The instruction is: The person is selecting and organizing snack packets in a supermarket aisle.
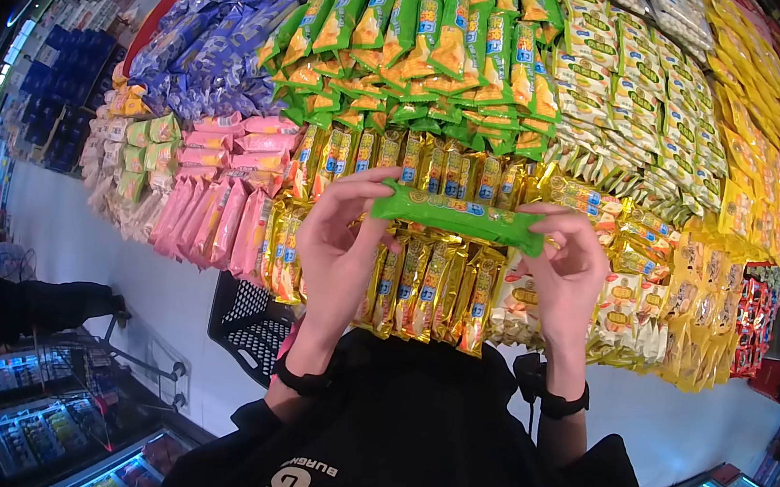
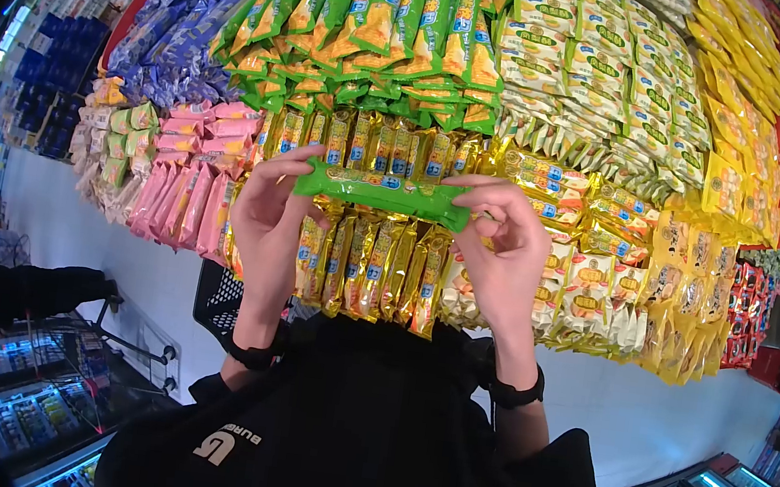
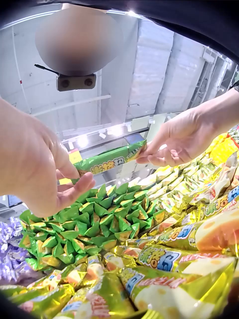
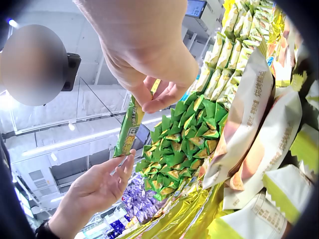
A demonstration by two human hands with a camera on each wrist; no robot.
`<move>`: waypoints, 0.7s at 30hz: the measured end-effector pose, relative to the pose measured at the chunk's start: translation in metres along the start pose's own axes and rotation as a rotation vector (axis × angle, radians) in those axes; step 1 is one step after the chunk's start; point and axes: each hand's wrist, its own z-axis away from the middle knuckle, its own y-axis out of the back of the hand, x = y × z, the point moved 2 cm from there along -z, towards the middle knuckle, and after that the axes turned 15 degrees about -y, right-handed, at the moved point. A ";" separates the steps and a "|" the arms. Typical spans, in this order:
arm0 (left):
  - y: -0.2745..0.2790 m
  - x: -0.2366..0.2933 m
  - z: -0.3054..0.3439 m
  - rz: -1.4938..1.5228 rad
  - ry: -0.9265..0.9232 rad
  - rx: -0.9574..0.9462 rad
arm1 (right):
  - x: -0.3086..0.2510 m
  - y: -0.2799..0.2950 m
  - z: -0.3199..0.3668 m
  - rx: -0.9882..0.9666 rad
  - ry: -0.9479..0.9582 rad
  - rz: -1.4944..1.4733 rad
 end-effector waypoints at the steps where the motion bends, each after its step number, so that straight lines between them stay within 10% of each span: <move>1: 0.001 -0.001 0.000 0.002 -0.003 -0.003 | 0.000 0.000 0.000 0.001 -0.004 -0.002; 21: 0.002 -0.005 -0.002 -0.008 0.016 -0.017 | 0.001 0.000 -0.003 -0.006 -0.029 -0.017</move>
